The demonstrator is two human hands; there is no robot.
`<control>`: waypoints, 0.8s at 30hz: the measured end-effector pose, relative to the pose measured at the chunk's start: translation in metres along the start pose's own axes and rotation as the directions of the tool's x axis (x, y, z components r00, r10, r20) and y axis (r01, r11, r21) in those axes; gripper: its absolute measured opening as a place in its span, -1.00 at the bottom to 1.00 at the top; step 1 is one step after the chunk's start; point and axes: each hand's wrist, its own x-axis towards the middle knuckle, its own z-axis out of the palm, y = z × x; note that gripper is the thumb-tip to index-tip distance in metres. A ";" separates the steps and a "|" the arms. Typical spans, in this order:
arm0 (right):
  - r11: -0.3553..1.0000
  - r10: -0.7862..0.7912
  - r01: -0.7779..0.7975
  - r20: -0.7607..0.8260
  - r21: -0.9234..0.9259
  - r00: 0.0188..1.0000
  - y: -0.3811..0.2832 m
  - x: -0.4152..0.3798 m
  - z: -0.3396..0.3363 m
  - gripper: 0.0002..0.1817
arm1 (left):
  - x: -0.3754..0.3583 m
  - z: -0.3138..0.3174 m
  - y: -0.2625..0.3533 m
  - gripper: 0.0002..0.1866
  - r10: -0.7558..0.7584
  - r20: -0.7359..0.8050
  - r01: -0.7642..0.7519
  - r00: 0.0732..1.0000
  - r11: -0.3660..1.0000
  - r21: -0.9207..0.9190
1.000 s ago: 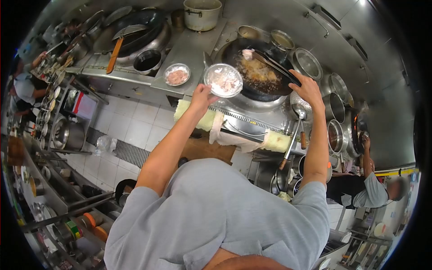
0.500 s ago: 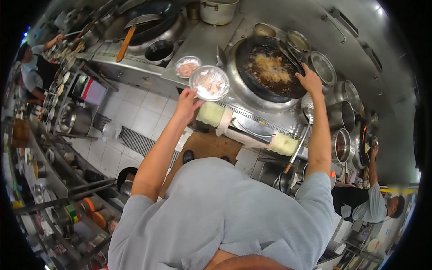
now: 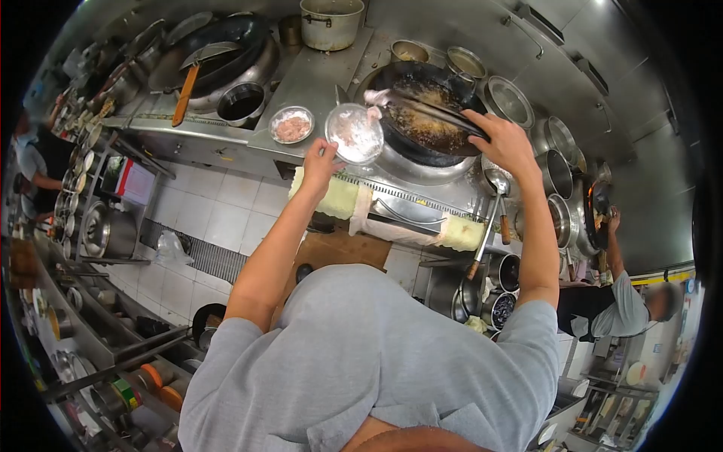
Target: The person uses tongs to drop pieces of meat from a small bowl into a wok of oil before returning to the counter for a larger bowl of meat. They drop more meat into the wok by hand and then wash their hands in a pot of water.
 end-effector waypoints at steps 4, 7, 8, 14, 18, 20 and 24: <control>0.981 0.185 -0.181 -0.053 0.076 0.981 0.018 -0.016 -0.015 -0.45 | 0.005 0.011 -0.014 -0.79 -0.149 0.098 0.161 0.984 0.979 -0.128; 0.968 0.248 -0.248 0.002 -0.031 0.969 0.051 -0.029 0.004 -0.45 | 0.003 0.019 -0.012 -0.80 -0.178 0.156 0.208 0.972 0.956 -0.206; 0.955 0.286 -0.279 0.062 -0.099 0.956 0.060 -0.032 0.013 -0.46 | 0.000 0.019 -0.011 -0.81 -0.180 0.163 0.213 0.970 0.953 -0.215; 0.875 0.469 -0.403 0.262 -0.269 0.843 0.121 -0.036 0.151 -0.48 | -0.006 -0.019 -0.021 -0.87 -0.129 0.023 0.130 0.991 0.963 -0.234; 0.793 0.609 -0.606 0.034 -0.062 0.793 0.092 -0.033 0.140 -0.34 | -0.043 -0.102 -0.015 -0.87 -0.021 -0.200 -0.027 0.980 0.973 -0.231; 0.835 0.547 -0.549 0.078 0.019 0.834 0.046 -0.030 0.094 -0.34 | -0.075 -0.142 -0.001 -0.87 -0.023 -0.310 -0.047 0.950 0.975 -0.215; 0.936 0.291 -0.331 0.264 0.122 0.920 -0.032 -0.030 0.094 -0.36 | -0.122 -0.193 0.004 -0.84 -0.096 -0.455 -0.030 0.885 0.964 -0.263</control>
